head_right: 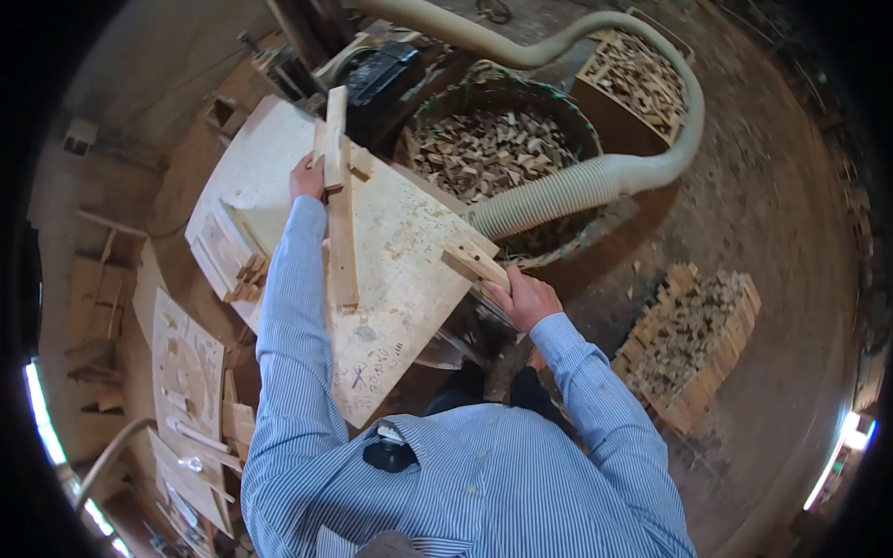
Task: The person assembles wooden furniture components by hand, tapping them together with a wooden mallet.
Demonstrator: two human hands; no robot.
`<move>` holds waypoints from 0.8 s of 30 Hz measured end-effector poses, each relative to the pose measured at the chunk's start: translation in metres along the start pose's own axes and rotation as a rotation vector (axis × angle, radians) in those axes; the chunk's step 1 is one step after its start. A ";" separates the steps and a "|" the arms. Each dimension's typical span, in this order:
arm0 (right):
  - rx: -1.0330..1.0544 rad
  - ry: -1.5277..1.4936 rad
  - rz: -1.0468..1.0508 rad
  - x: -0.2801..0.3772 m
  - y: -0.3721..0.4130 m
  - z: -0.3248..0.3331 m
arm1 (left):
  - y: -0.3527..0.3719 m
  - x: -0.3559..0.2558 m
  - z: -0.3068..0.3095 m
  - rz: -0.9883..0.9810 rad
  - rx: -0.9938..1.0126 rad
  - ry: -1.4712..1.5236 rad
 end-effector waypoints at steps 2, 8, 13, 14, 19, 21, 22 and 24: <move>0.029 0.024 0.033 -0.009 0.009 0.001 | 0.024 -0.007 -0.004 -0.032 -0.031 0.025; 0.048 -0.022 0.029 -0.039 0.038 0.004 | 0.076 -0.036 0.008 -0.341 -0.373 -0.241; 0.051 -0.017 0.035 -0.058 0.057 0.006 | 0.123 -0.047 0.006 -0.540 -0.242 -0.239; 0.059 -0.023 0.064 -0.060 0.058 0.006 | 0.137 -0.052 0.004 -0.469 -0.204 -0.105; 0.065 0.007 0.035 -0.080 0.077 0.005 | 0.143 -0.017 -0.022 -0.139 -0.247 -0.025; 0.062 0.007 0.042 -0.081 0.079 0.007 | 0.128 0.006 -0.040 -0.032 -0.155 0.110; 0.065 0.007 0.033 -0.082 0.081 0.008 | 0.121 0.013 -0.046 -0.026 -0.162 0.114; 0.068 0.011 0.028 -0.085 0.085 0.008 | 0.117 0.006 -0.051 -0.137 -0.215 0.123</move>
Point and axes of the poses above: each hand's wrist, its own y-axis away from the middle knuckle, its own z-axis out of the back of the hand, x = y × z, the point moved 5 cm from there along -y, towards the middle knuckle, and after that the axes turned 3 degrees about y, right-handed, at the moved point
